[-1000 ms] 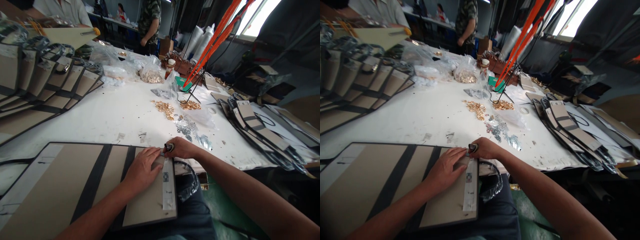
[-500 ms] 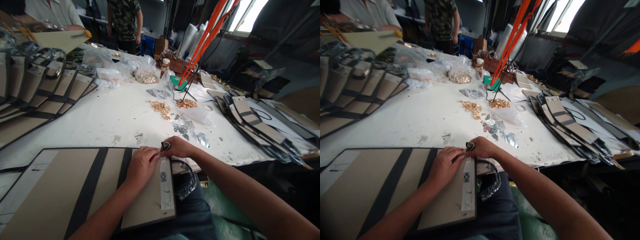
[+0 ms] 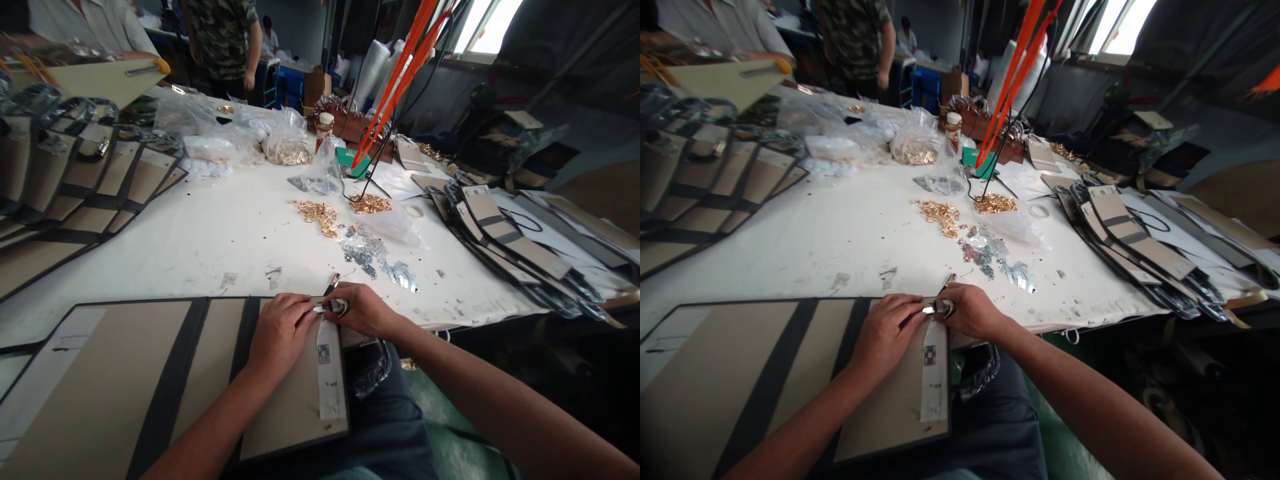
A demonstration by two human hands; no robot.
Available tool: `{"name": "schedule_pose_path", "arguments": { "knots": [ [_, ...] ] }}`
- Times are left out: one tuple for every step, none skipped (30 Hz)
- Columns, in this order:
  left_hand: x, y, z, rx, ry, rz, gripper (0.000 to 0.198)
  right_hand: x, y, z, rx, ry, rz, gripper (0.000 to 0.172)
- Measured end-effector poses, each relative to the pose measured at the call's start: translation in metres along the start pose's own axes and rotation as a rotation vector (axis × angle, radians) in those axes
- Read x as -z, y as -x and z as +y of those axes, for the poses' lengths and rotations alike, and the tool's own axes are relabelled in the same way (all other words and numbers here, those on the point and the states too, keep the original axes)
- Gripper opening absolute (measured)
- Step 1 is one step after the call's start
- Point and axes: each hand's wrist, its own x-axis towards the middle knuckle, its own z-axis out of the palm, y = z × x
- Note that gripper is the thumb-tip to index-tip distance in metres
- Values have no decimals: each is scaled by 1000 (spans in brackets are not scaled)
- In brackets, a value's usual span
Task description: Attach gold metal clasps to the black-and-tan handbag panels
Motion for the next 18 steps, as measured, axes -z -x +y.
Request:
{"name": "schedule_pose_path", "arguments": {
  "knots": [
    [0,0,0,-1,-3,-2,12,-1,-1,0,-3,-3,2,9],
    [0,0,1,-1,-5,-5,12,-1,-1,0,-4,-3,3,8],
    [0,0,1,1,-8,-7,12,-2,-2,1,-4,-1,3,7],
    [0,0,0,3,-9,-7,12,-2,-3,1,-3,3,2,6],
    [0,0,0,4,-11,-4,12,-3,-3,1,-2,7,4,6],
    [-1,0,-1,3,-14,1,12,-4,-3,0,-2,10,9,6],
    [-1,0,-1,0,-19,5,12,-4,-3,0,-4,13,15,6],
    [-2,1,-2,-4,-26,11,12,-5,-2,0,-7,14,20,6],
    [-2,1,-2,-9,-33,17,13,-5,-2,-1,-12,14,23,7],
    [-3,1,-2,-12,-40,21,13,-5,-1,-1,-17,16,26,7],
    [-3,1,-2,-14,-43,23,13,-6,-1,-1,-21,20,29,8],
    [-3,1,-2,-13,-43,24,14,-6,-1,-2,-23,24,28,8],
    [-3,1,-2,-11,-41,25,14,-6,-1,-2,-25,28,27,9],
    [-3,1,-2,-8,-37,25,14,-6,-1,-2,-26,31,25,9],
    [-3,1,-1,-5,-35,23,15,-6,-1,-3,-28,34,23,9],
    [-3,1,-1,-2,-33,21,15,-6,-2,-3,-32,35,20,9],
    [-3,1,-1,-1,-33,19,15,-6,-2,-3,-36,36,14,9],
    [-3,1,0,0,-35,18,15,-6,-3,-4,-41,40,9,9]
  ]
}}
